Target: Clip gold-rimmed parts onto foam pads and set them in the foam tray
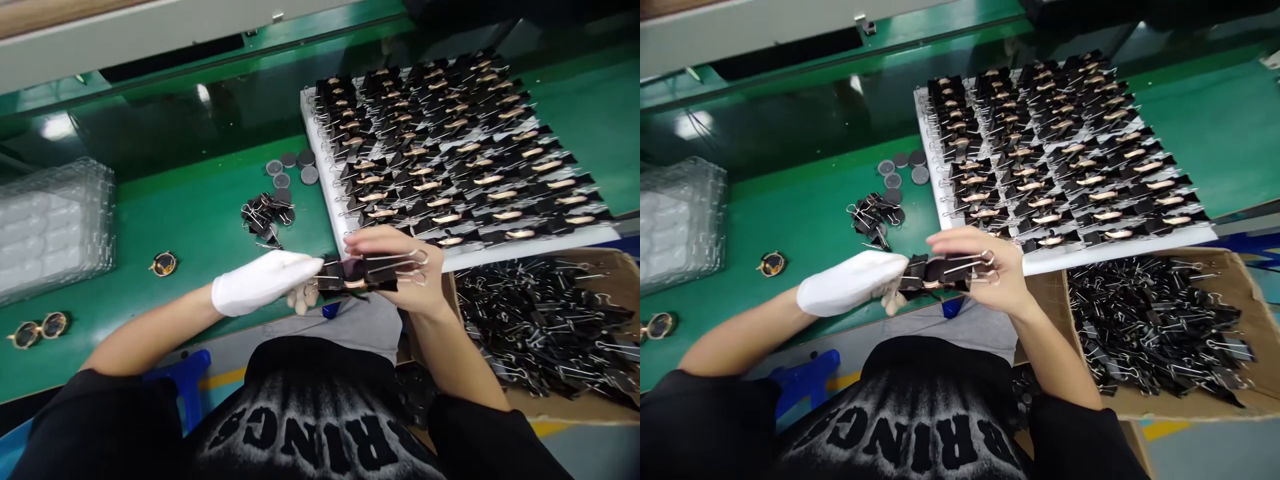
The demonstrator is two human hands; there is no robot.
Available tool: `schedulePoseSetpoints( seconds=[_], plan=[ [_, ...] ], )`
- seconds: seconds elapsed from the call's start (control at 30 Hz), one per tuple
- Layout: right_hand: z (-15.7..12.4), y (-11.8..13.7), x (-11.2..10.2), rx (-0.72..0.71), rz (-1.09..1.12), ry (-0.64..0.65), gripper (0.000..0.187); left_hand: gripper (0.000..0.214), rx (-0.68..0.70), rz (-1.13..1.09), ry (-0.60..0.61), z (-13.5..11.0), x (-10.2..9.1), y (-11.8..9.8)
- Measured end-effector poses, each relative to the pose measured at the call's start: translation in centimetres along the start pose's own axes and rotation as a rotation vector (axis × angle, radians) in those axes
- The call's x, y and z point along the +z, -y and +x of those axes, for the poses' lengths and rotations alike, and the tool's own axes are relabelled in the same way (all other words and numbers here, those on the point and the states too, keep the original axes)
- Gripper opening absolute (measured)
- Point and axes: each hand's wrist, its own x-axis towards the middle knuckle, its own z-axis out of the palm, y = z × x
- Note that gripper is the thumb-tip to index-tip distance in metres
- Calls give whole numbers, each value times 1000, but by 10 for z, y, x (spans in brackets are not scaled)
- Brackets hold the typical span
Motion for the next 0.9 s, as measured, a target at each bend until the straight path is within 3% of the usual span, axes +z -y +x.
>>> schedulePoseSetpoints(
  seconds=[0.1,0.17,0.27,0.4,0.5,0.67,0.77,0.9],
  plan=[
    [-19,11,-13,274,33,-37,93,46,75,103,-136,5,0,7],
    [-38,18,-21,357,66,-57,103,41,95,262,-232,7,0,9],
    [-70,25,-27,301,-56,-273,76,29,207,627,-433,10,7,12],
    [-102,25,-27,251,-376,-713,24,27,550,1099,-627,22,24,20],
    [-114,19,-29,291,-456,-855,12,31,660,1335,-697,37,38,23],
    [-117,8,-37,260,-509,-761,12,31,700,1564,-739,64,52,20],
    [-111,2,-39,138,-802,-558,21,31,606,1619,-736,72,58,20],
    [-103,-6,-38,17,-1192,-370,31,40,418,1618,-851,70,65,20]
  ],
)
